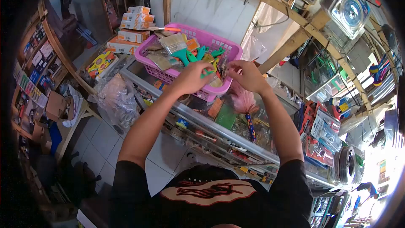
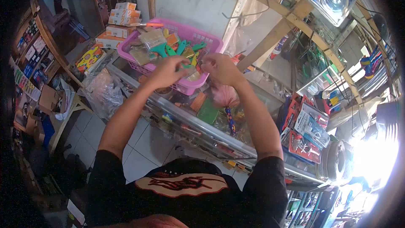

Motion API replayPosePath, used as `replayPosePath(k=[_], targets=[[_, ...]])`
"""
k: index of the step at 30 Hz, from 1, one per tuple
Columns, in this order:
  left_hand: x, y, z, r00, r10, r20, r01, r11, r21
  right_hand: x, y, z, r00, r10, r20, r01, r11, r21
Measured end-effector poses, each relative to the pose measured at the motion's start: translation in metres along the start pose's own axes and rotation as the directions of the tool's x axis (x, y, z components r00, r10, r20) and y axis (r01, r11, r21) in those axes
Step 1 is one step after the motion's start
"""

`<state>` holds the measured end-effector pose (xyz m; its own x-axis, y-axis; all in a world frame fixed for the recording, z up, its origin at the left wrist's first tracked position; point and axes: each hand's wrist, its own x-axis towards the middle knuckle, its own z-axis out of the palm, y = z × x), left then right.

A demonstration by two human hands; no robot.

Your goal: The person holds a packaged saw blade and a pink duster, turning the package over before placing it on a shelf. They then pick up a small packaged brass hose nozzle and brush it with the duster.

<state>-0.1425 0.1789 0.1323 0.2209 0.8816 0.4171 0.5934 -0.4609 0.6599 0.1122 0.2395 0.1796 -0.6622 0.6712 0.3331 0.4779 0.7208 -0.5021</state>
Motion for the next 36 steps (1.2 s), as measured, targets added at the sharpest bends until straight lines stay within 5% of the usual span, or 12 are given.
replayPosePath(k=[4,8,11,20,23,26,34,36], targets=[[0.036,-0.018,0.028,0.998,0.049,0.027,-0.052,0.989,0.136,0.032,0.048,0.030,0.974,-0.036,-0.224,0.029,0.999,-0.034],[0.071,-0.030,0.045,0.997,0.007,0.076,-0.021,0.981,0.192,0.052,0.071,0.039,0.987,0.030,-0.160,-0.075,0.957,-0.280],[0.093,-0.045,0.056,0.988,-0.064,0.143,0.029,0.972,0.235,0.066,0.091,0.039,0.982,0.155,0.108,-0.154,0.988,-0.013],[0.133,-0.072,0.084,0.945,-0.245,0.216,0.147,0.909,0.390,0.079,0.137,0.058,1.000,0.013,0.017,-0.013,1.000,-0.023],[0.129,-0.078,0.084,0.973,-0.162,0.167,0.110,0.951,0.288,0.075,0.125,0.057,0.999,0.026,-0.033,-0.027,1.000,-0.005],[0.117,-0.042,0.059,0.961,-0.251,0.117,0.212,0.938,0.273,0.068,0.082,0.039,0.993,0.113,-0.038,-0.112,0.994,0.014],[0.094,-0.029,0.031,0.917,-0.233,-0.325,0.225,0.972,-0.063,0.060,0.095,0.067,0.929,0.221,-0.297,-0.198,0.975,0.104],[0.078,-0.021,0.031,0.902,-0.144,-0.406,0.097,0.986,-0.132,0.048,0.075,0.068,0.905,0.231,-0.356,-0.187,0.970,0.153]])
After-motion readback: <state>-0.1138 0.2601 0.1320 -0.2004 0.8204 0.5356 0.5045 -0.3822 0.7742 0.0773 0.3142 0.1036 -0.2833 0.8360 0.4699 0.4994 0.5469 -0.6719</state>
